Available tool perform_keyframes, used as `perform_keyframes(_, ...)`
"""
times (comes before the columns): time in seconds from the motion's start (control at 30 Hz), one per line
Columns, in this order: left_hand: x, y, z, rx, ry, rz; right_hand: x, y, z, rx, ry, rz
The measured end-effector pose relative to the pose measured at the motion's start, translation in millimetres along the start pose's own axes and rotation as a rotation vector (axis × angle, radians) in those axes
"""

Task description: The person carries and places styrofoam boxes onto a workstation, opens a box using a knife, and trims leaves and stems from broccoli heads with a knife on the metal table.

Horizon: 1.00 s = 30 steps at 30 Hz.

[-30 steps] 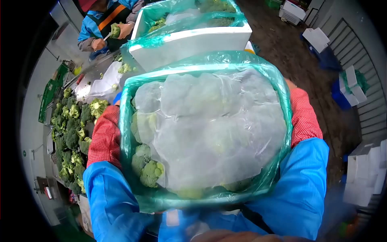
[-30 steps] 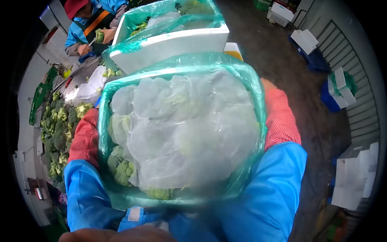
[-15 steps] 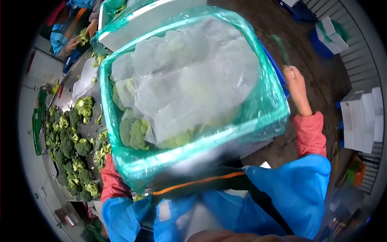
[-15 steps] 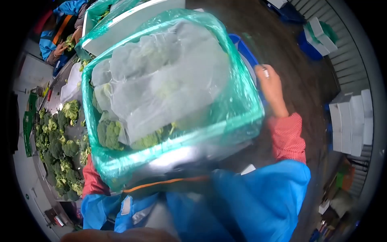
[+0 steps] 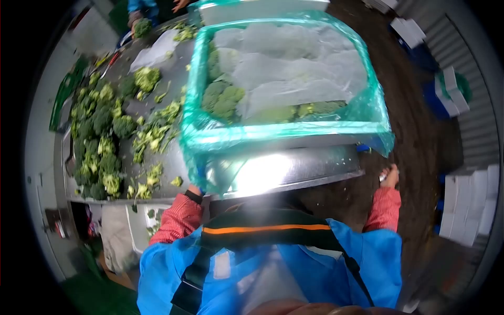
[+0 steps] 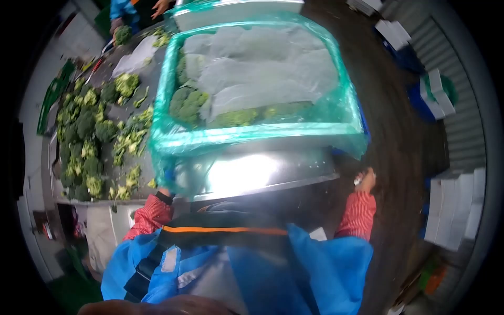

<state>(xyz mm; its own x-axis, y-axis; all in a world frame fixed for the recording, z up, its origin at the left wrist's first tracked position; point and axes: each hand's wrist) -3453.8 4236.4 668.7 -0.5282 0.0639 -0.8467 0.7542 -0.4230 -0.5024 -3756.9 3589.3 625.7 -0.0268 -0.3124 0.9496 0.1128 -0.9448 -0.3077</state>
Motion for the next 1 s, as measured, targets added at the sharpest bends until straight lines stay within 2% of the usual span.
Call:
perform_keyframes(0.03, 8, -5, 6, -0.013, 0.015, -0.029, 23, -32, 15, -0.152, 0.029, -0.07)
perform_keyframes(0.1, 20, -13, 13, -0.024, 0.039, -0.07, 84, -96, 72, -0.136, -0.073, -0.459)
perform_keyframes(0.17, 35, -20, 14, -0.027, 0.044, -0.101, 134, -140, 123, 0.153, -0.188, -0.639)
perform_keyframes(0.23, 42, -28, 16, -0.03, 0.031, -0.115, 155, -195, 182, 0.411, -0.372, -0.956)
perform_keyframes(0.3, 31, -38, 21, -0.043, -0.027, -0.106, 165, -252, 237, 0.78, -0.54, -1.172)
perform_keyframes(0.37, 3, -60, 36, -0.106, -0.152, -0.092, 160, -295, 288, 0.911, -0.673, -1.462)
perform_keyframes(0.43, -26, -83, 46, -0.218, -0.302, -0.053, 150, -306, 332, 0.956, -0.784, -1.466)
perform_keyframes(0.47, 13, -57, 8, -0.091, -0.138, 0.061, 138, -320, 359, 1.009, -0.81, -1.482)
perform_keyframes(0.53, 48, -59, -18, -0.345, 0.153, 0.163, 120, -317, 392, 1.046, -0.753, -1.601)
perform_keyframes(0.57, 86, -47, -38, -0.384, 0.336, 0.18, 106, -305, 412, 1.113, -0.876, -1.593)
perform_keyframes(0.63, 157, -21, -74, -0.394, 0.673, 0.254, 114, -319, 421, 1.11, -1.011, -1.558)
perform_keyframes(0.7, 206, -8, -94, -0.383, 0.795, 0.364, 111, -314, 421, 1.08, -0.982, -1.696)
perform_keyframes(0.73, 212, -14, -91, -0.411, 0.712, 0.412, 111, -310, 418, 1.072, -0.968, -1.742)
perform_keyframes(0.77, 220, -15, -95, -0.43, 0.721, 0.457, 111, -305, 417, 1.034, -0.939, -1.659)
perform_keyframes(0.83, 217, -23, -101, -0.466, 0.841, 0.519, 116, -293, 413, 0.935, -0.895, -1.487)
perform_keyframes(0.9, 162, -47, -102, -0.565, 1.232, 0.513, 142, -279, 411, 0.76, -0.739, -1.377)
perform_keyframes(0.93, 133, -61, -103, -0.585, 1.305, 0.488, 154, -252, 412, 0.741, -0.651, -1.365)
perform_keyframes(0.97, 102, -69, -105, -0.589, 1.314, 0.472, 169, -215, 411, 0.706, -0.57, -1.35)
perform_keyframes(1.0, 78, -77, -105, -0.466, 0.897, 0.32, 183, -179, 404, 0.658, -0.611, -1.268)
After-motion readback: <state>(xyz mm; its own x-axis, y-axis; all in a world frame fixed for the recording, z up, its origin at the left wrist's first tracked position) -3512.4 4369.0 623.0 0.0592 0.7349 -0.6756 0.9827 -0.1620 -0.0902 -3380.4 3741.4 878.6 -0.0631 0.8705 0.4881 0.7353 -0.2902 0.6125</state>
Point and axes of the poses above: each hand's wrist, its own y-axis towards the middle knuckle, its own z-axis out of the palm, x = y × z, and after that the axes turned 7 degrees about -z, right-handed
